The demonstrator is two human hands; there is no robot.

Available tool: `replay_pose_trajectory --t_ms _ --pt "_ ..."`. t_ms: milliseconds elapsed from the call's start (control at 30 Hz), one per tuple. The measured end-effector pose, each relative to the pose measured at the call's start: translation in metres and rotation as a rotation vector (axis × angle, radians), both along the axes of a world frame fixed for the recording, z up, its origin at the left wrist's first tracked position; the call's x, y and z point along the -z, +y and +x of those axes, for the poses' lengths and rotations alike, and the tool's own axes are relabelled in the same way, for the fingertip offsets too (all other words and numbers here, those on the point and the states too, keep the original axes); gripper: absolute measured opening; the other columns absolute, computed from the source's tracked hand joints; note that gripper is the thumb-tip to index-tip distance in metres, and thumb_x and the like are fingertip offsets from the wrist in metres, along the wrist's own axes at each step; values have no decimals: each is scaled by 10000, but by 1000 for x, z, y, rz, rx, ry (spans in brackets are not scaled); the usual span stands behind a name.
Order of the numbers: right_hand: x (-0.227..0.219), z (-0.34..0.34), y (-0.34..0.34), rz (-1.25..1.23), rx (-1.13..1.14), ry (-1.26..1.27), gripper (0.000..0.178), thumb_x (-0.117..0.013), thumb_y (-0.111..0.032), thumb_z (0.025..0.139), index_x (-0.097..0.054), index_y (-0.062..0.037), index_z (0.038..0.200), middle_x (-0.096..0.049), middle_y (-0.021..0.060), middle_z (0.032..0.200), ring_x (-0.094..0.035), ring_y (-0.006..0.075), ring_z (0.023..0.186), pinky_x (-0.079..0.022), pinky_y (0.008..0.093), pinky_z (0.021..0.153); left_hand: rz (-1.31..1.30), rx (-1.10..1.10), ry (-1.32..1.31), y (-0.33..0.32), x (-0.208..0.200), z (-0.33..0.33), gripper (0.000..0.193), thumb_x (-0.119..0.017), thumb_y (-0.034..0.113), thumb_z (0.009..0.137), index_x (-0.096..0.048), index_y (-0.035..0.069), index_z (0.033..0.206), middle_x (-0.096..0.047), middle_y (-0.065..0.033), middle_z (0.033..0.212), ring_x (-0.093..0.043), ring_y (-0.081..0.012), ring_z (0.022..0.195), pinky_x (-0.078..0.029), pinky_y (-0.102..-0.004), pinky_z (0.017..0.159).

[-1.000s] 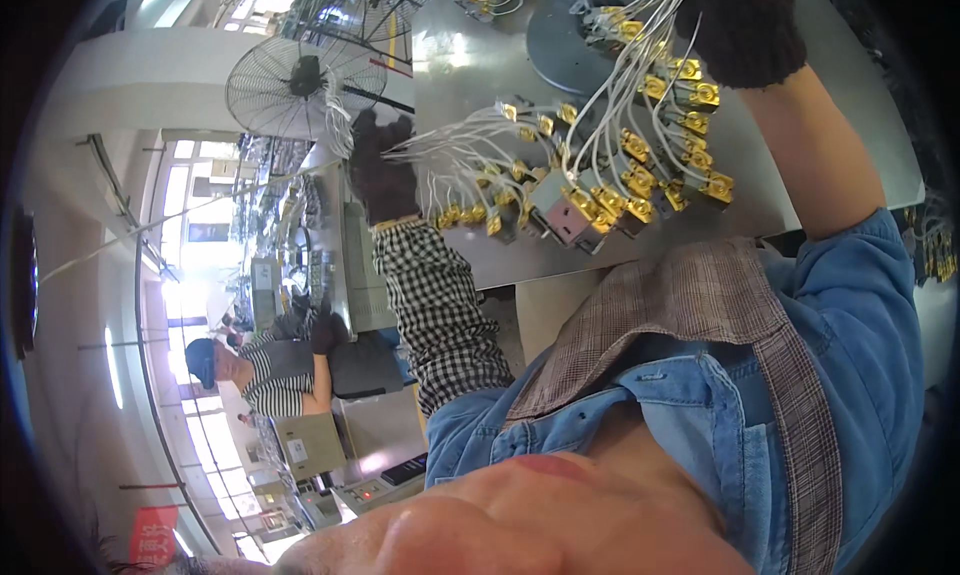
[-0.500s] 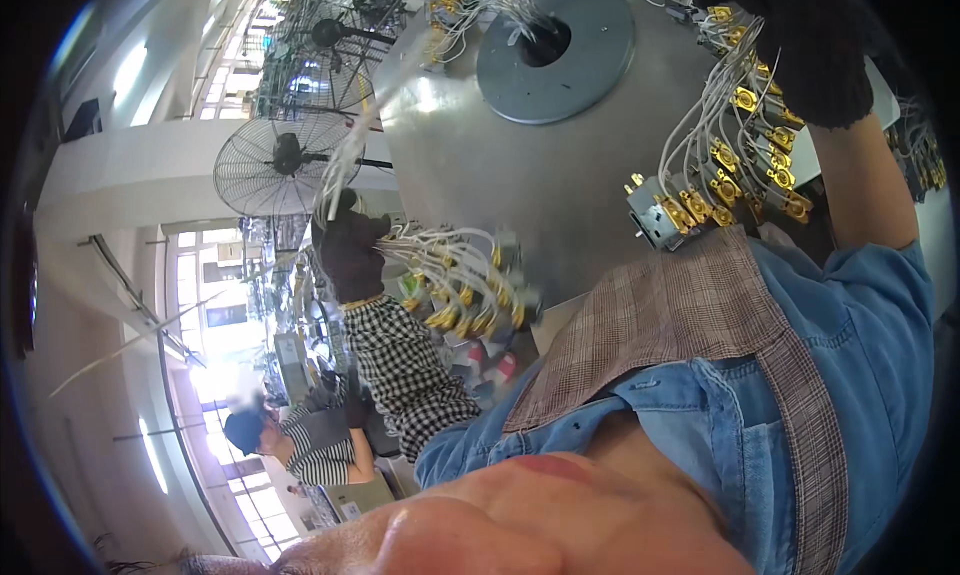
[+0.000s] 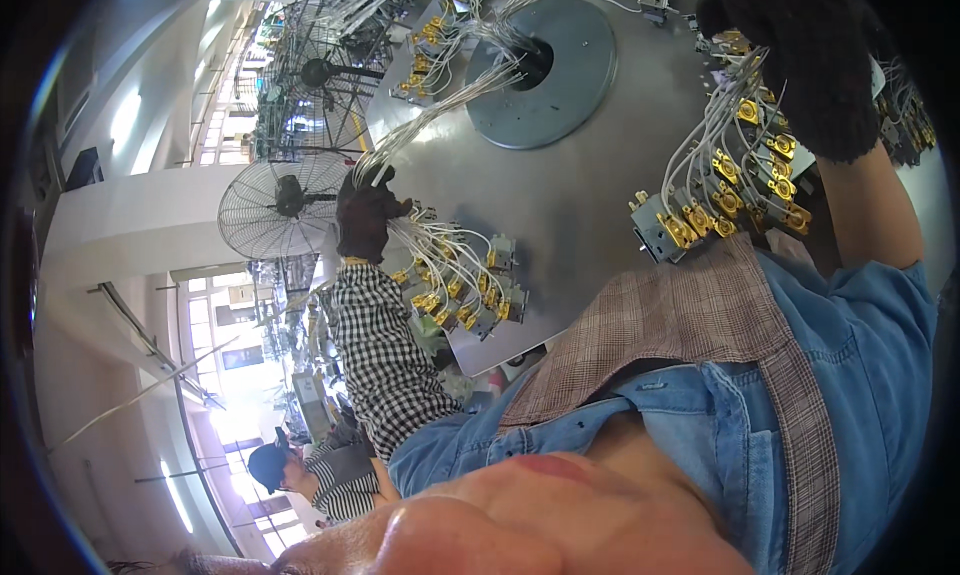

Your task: Assembling bundles of electrical wires with connectors on a circular assembly jig.

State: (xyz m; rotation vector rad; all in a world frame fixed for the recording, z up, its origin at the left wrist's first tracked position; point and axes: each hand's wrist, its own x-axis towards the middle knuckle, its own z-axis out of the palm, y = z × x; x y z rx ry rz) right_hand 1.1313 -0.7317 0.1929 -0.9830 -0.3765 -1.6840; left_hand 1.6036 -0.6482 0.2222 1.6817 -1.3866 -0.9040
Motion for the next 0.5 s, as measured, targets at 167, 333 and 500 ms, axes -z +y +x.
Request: replay_pose_trajectory --t_ms 167,333,500 --pt "-13 1 19 100 145 118 237 -560 -237 972 -592 -3 958 -472 -1 683 -446 77 545 -525 299 600 121 43 192 -45 1 6 297 -459 129 978 -481 -10 1239 -625 -229 1012 -607 -226 645 -611 -515 652" --pt "-30 4 30 196 263 239 217 -566 -205 969 -602 8 984 -483 3 690 -461 79 550 -536 303 607 80 414 -621 -88 8 52 305 -538 145 952 -560 9 1224 -650 -162 1056 -626 -235 743 -592 -520 679" --pt "-29 -10 33 311 406 372 201 -572 -172 966 -613 19 1010 -495 8 697 -476 80 556 -548 306 615 490 150 -17 -143 -25 -27 222 -563 39 926 -591 -17 1139 -642 -130 879 -561 -179 609 -609 -475 690"
